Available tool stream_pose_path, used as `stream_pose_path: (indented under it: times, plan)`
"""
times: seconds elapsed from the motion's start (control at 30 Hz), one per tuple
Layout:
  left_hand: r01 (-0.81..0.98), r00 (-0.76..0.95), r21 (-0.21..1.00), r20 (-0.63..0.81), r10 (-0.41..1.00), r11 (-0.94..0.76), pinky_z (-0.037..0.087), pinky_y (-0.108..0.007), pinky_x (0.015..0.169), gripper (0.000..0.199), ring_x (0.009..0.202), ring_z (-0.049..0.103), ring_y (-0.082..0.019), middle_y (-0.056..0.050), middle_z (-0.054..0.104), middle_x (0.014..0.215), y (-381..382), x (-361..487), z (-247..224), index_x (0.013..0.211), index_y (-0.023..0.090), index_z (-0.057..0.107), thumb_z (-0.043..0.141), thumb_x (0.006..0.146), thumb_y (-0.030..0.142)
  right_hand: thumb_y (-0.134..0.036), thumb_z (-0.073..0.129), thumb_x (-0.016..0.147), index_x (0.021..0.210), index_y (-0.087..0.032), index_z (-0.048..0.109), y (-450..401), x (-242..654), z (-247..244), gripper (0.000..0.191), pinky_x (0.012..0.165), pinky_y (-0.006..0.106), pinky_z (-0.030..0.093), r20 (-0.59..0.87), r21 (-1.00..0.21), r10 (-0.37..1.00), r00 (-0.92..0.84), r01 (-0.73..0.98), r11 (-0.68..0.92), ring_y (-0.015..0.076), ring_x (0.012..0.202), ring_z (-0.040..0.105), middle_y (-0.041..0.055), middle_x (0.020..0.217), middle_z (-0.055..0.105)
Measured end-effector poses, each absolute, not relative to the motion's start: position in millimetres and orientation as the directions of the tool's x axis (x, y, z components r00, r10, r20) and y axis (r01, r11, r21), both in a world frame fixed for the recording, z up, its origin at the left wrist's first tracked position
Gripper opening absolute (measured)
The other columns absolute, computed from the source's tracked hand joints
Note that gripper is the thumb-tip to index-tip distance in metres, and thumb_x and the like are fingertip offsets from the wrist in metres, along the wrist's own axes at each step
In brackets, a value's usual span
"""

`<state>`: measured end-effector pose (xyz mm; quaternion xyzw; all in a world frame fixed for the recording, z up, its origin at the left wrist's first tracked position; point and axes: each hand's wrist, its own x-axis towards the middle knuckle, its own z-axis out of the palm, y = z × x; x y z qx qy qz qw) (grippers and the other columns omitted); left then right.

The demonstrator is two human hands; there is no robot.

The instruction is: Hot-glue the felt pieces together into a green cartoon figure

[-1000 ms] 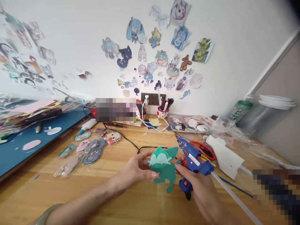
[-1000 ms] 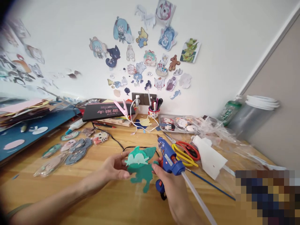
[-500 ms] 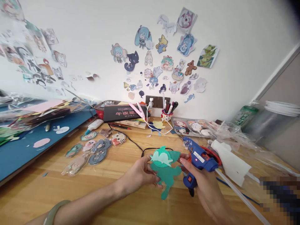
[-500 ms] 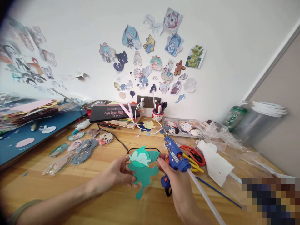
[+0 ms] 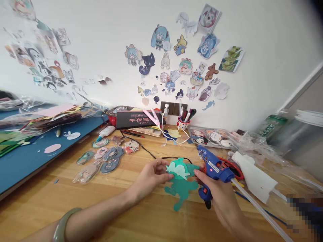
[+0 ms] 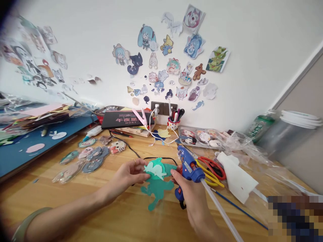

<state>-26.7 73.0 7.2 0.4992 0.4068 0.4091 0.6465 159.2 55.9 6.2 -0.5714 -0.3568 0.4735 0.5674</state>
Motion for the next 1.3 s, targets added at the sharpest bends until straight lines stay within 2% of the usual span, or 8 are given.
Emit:
stream_pose_path:
  times: [0.23,0.57,0.67,0.8,0.93,1.03,1.13,1.3]
  plan:
    - [-0.108,0.269,0.982,-0.122,0.955,0.156,0.043,-0.023,0.064,0.030,0.075,0.058,-0.014,-0.003,0.061,0.082,75.7,-31.5,4.1,0.090,0.015,0.056,0.067,0.069,0.033,-0.031,0.077,0.057,0.077,-0.019,0.059,57.4,160.1,6.0,0.029,0.050,0.022,0.042,-0.156,-0.980,0.935,0.317,-0.170,-0.106,0.0124,0.061,0.058,-0.0019,0.070,0.064]
    - [-0.089,0.205,0.989,-0.094,0.974,0.115,0.029,-0.019,0.046,0.030,0.045,0.044,-0.008,0.005,0.048,0.049,75.8,-32.8,-5.3,0.081,0.013,0.054,0.056,0.076,0.042,-0.028,0.079,0.053,0.077,-0.019,0.058,61.6,168.0,6.1,0.033,0.048,0.021,0.044,-0.165,-0.967,0.912,0.375,-0.241,-0.076,0.0130,0.059,0.059,-0.0031,0.068,0.062]
    - [-0.101,0.202,0.990,-0.076,0.976,0.098,0.028,-0.019,0.045,0.030,0.042,0.043,-0.009,0.009,0.039,0.043,73.2,-31.5,-5.4,0.077,0.016,0.048,0.050,0.079,0.047,-0.029,0.079,0.053,0.076,-0.019,0.059,61.8,169.2,7.1,0.032,0.043,0.020,0.041,-0.175,-0.964,0.910,0.377,-0.253,-0.080,0.0124,0.057,0.059,-0.0036,0.065,0.061]
    - [-0.108,0.198,0.991,-0.051,0.979,0.073,0.031,-0.020,0.047,0.034,0.043,0.044,-0.009,0.009,0.036,0.041,72.4,-30.6,-4.1,0.069,0.018,0.043,0.045,0.081,0.050,-0.029,0.079,0.053,0.077,-0.019,0.060,62.9,171.7,6.4,0.032,0.045,0.018,0.042,-0.190,-0.960,0.910,0.369,-0.266,-0.093,0.0110,0.058,0.059,-0.0041,0.066,0.063]
    - [-0.081,0.202,0.995,-0.049,0.978,0.066,0.035,-0.021,0.051,0.035,0.048,0.047,-0.009,0.004,0.050,0.048,75.2,-30.0,-3.5,0.062,0.015,0.051,0.057,0.075,0.047,-0.028,0.079,0.053,0.076,-0.020,0.061,63.3,172.4,5.2,0.031,0.049,0.017,0.043,-0.194,-0.959,0.909,0.369,-0.265,-0.097,0.0095,0.059,0.059,-0.0048,0.066,0.063]
    - [-0.080,0.205,0.994,-0.056,0.977,0.074,0.040,-0.022,0.058,0.029,0.061,0.054,-0.012,-0.001,0.062,0.066,77.3,-29.6,-4.4,0.076,0.013,0.060,0.067,0.067,0.040,-0.028,0.079,0.053,0.073,-0.019,0.060,61.9,171.5,5.9,0.029,0.044,0.018,0.041,-0.203,-0.960,0.908,0.367,-0.255,-0.111,0.0107,0.058,0.058,-0.0040,0.065,0.062]
    - [-0.083,0.220,0.992,-0.073,0.973,0.093,0.042,-0.024,0.063,0.032,0.070,0.057,-0.014,-0.004,0.066,0.077,78.6,-29.5,-6.1,0.089,0.013,0.063,0.069,0.066,0.034,-0.028,0.080,0.052,0.073,-0.020,0.059,60.0,170.6,7.1,0.031,0.041,0.018,0.039,-0.202,-0.962,0.912,0.358,-0.246,-0.117,0.0117,0.058,0.058,-0.0038,0.065,0.061]
    - [-0.100,0.240,0.993,-0.034,0.970,0.060,0.042,-0.025,0.068,0.037,0.073,0.058,-0.014,-0.003,0.065,0.078,80.3,-29.5,-7.7,0.098,0.013,0.061,0.070,0.066,0.028,-0.029,0.080,0.051,0.075,-0.021,0.059,57.8,170.5,5.5,0.032,0.044,0.020,0.042,-0.200,-0.966,0.917,0.346,-0.226,-0.125,0.0121,0.057,0.059,-0.0048,0.064,0.062]
